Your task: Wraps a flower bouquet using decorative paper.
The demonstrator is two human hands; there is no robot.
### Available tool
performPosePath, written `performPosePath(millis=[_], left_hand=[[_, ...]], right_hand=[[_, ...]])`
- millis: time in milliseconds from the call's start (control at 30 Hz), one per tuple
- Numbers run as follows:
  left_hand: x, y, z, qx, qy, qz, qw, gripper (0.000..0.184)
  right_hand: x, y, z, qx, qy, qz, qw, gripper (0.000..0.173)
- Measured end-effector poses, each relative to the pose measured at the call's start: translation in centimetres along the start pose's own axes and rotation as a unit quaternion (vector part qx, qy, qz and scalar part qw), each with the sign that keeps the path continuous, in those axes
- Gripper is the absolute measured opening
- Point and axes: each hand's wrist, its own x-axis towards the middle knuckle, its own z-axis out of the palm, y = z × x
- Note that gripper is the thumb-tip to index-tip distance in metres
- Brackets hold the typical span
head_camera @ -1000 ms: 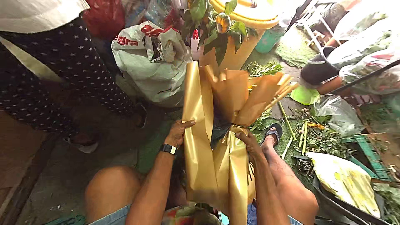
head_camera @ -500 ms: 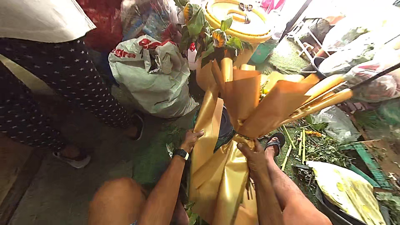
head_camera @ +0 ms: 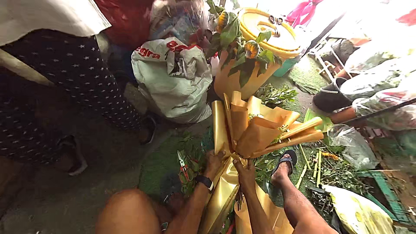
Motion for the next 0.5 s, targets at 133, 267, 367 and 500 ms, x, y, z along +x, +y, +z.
performPosePath(millis=[133, 267, 367, 500], left_hand=[[-0.7, 0.0, 0.9, -0.007, 0.004, 0.022, 1.000, 0.021], [-0.9, -0.9, 0.9, 0.009, 0.009, 0.017, 1.000, 0.024], [-1.0, -1.4, 0.8, -0.014, -0.008, 0.013, 1.000, 0.028], [-1.7, -0.7, 0.9, 0.016, -0.013, 0.039, 0.999, 0.021]], right_hand=[[0.1, 0.9, 0.4, -0.013, -0.018, 0.000, 1.000, 0.072], [0.3, 1.0, 0.4, -0.015, -0.026, 0.002, 1.000, 0.066], [0.2, 0.9, 0.3, -0.025, -0.021, -0.011, 0.999, 0.063], [0.1, 1.1, 0.4, -0.033, -0.006, -0.027, 0.999, 0.062]])
